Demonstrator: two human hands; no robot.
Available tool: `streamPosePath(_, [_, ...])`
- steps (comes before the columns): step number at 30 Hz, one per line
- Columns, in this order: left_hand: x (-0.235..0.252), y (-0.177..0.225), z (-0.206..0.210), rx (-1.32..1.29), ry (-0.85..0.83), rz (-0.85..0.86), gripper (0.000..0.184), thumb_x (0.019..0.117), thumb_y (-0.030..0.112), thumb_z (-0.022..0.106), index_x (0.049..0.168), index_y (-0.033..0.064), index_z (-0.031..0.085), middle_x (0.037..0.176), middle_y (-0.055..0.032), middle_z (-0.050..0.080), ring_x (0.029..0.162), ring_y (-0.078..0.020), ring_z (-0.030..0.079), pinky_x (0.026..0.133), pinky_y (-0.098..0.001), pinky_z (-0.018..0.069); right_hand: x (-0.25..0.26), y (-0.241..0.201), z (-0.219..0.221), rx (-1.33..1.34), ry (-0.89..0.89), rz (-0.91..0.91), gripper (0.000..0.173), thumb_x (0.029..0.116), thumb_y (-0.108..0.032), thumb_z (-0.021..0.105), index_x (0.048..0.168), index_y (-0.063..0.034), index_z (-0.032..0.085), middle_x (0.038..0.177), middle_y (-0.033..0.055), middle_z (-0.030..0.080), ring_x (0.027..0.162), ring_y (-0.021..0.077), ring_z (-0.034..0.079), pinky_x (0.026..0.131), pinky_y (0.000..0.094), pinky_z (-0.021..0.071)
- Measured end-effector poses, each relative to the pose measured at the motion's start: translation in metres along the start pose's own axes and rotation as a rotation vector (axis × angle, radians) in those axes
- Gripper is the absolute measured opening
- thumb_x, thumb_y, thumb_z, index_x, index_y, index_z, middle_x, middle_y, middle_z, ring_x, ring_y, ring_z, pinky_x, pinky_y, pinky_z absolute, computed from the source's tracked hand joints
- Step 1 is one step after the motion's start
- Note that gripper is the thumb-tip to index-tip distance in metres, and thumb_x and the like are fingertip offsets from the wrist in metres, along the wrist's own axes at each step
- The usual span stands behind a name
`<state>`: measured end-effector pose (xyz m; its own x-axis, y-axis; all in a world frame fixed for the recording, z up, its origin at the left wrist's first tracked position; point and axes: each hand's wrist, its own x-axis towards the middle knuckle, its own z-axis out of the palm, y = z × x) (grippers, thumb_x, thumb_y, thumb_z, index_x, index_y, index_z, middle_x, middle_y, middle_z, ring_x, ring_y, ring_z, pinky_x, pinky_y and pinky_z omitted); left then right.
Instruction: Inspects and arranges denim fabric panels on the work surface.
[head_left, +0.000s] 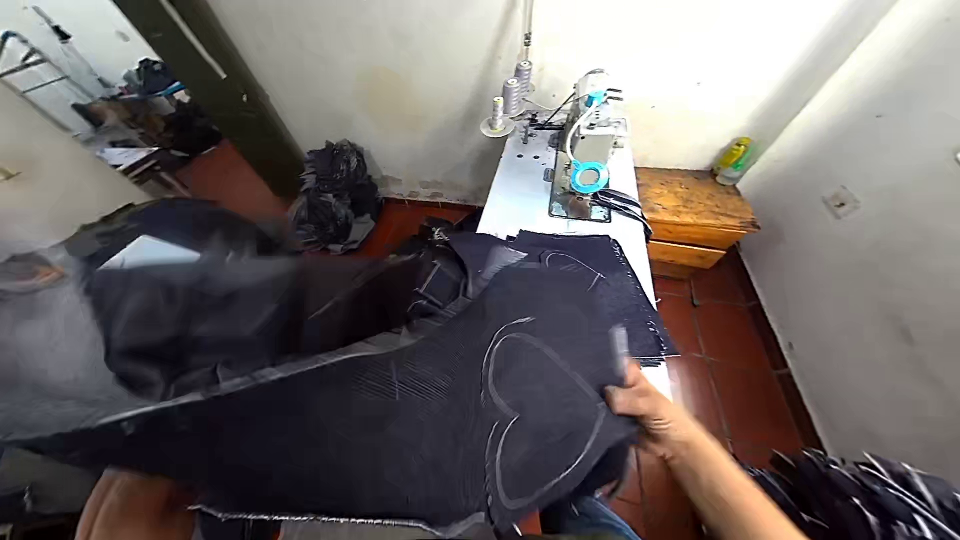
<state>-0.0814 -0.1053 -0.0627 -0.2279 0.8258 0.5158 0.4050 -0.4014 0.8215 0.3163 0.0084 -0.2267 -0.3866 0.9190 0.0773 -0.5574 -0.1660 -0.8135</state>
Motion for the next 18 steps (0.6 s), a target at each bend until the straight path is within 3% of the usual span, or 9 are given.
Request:
streamPosePath(1, [0.000,-0.010,0.008,0.028,-0.031,0.031,0.031,0.1069,0.033,0.050,0.136,0.0252,0.055,0.127,0.0256,0.065,0.120,0.0097,0.057,0.106,-0.0179,0.0460,0.000,-0.030,-0.018,-0.103,0.082,-0.065,0.045,0.0677,-0.024,0.091,0.108,-0.0303,0.073,0.096,-0.0085,0.078,0.085,0.0028,0.074,0.076,0.0250,0.0631])
streamPosePath(4, [0.017,-0.046,0.076,0.064,0.050,0.117,0.050,0.1015,0.021,0.061,0.144,0.0062,0.038,0.130,0.0185,0.062,0.123,0.0040,0.058,0.110,-0.0242,0.0478,0.003,-0.107,-0.059,-0.346,0.368,-0.142,0.047,0.0630,-0.025,0.093,0.105,-0.0276,0.072,0.087,-0.0062,0.078,0.073,0.0042,0.073,0.064,0.0240,0.0627])
streamPosePath(6, [0.039,-0.080,0.130,0.013,0.126,0.134,0.054,0.0998,0.023,0.066,0.144,0.0083,0.039,0.129,0.0147,0.064,0.120,0.0016,0.060,0.107,-0.0250,0.0508,0.019,-0.139,-0.082,-0.536,0.469,-0.166,0.054,0.0652,-0.006,0.081,0.115,-0.0213,0.067,0.090,-0.0060,0.077,0.074,0.0041,0.073,0.064,0.0228,0.0626])
streamPosePath(8, [0.063,-0.117,0.179,0.013,0.178,0.033,0.053,0.0996,0.015,0.060,0.141,-0.0063,0.036,0.123,0.0000,0.064,0.114,-0.0018,0.063,0.101,-0.0256,0.0539,0.048,-0.152,-0.107,-0.720,0.534,-0.125,0.062,0.0656,0.008,0.074,0.122,-0.0145,0.062,0.092,-0.0037,0.076,0.075,0.0059,0.073,0.065,0.0249,0.0634])
streamPosePath(11, [0.090,-0.178,0.244,0.258,0.142,-0.219,0.055,0.1037,0.018,0.052,0.146,-0.0131,0.034,0.122,-0.0224,0.064,0.113,-0.0200,0.065,0.101,-0.0396,0.0526,0.107,-0.137,-0.161,-0.965,0.585,0.029,0.063,0.0703,0.012,0.085,0.126,-0.0045,0.061,0.098,0.0119,0.073,0.085,0.0224,0.073,0.076,0.0463,0.0634])
streamPosePath(13, [0.099,-0.223,0.282,0.495,0.062,-0.342,0.052,0.1057,0.022,0.053,0.140,-0.0152,0.040,0.103,-0.0310,0.067,0.100,-0.0410,0.069,0.091,-0.0575,0.0536,0.146,-0.100,-0.220,-1.100,0.548,0.113,0.060,0.0719,0.002,0.090,0.125,-0.0017,0.062,0.101,0.0189,0.072,0.091,0.0320,0.071,0.083,0.0584,0.0584])
streamPosePath(14, [0.101,-0.241,0.297,0.597,0.011,-0.417,0.054,0.1059,0.025,0.054,0.139,-0.0151,0.040,0.098,-0.0318,0.067,0.097,-0.0455,0.069,0.089,-0.0602,0.0534,0.161,-0.076,-0.252,-1.183,0.539,0.187,0.061,0.0730,-0.006,0.092,0.126,-0.0004,0.062,0.102,0.0222,0.071,0.093,0.0372,0.070,0.085,0.0630,0.0560])
streamPosePath(16, [0.104,-0.262,0.318,0.749,-0.054,-0.591,0.066,0.1036,0.031,0.060,0.143,-0.0144,0.034,0.098,-0.0320,0.068,0.099,-0.0471,0.070,0.092,-0.0590,0.0538,0.178,-0.034,-0.287,-1.404,0.566,0.425,0.074,0.0745,-0.017,0.093,0.135,0.0026,0.056,0.108,0.0308,0.069,0.099,0.0511,0.067,0.084,0.0714,0.0522])
streamPosePath(18, [0.118,-0.262,0.328,0.832,-0.116,-0.768,0.079,0.1009,0.036,0.064,0.149,-0.0123,0.026,0.106,-0.0306,0.068,0.107,-0.0438,0.069,0.097,-0.0548,0.0527,0.188,-0.011,-0.264,-1.561,0.615,0.561,0.076,0.0808,-0.021,0.087,0.143,0.0025,0.049,0.128,0.0346,0.059,0.112,0.0566,0.061,0.086,0.0728,0.0510])
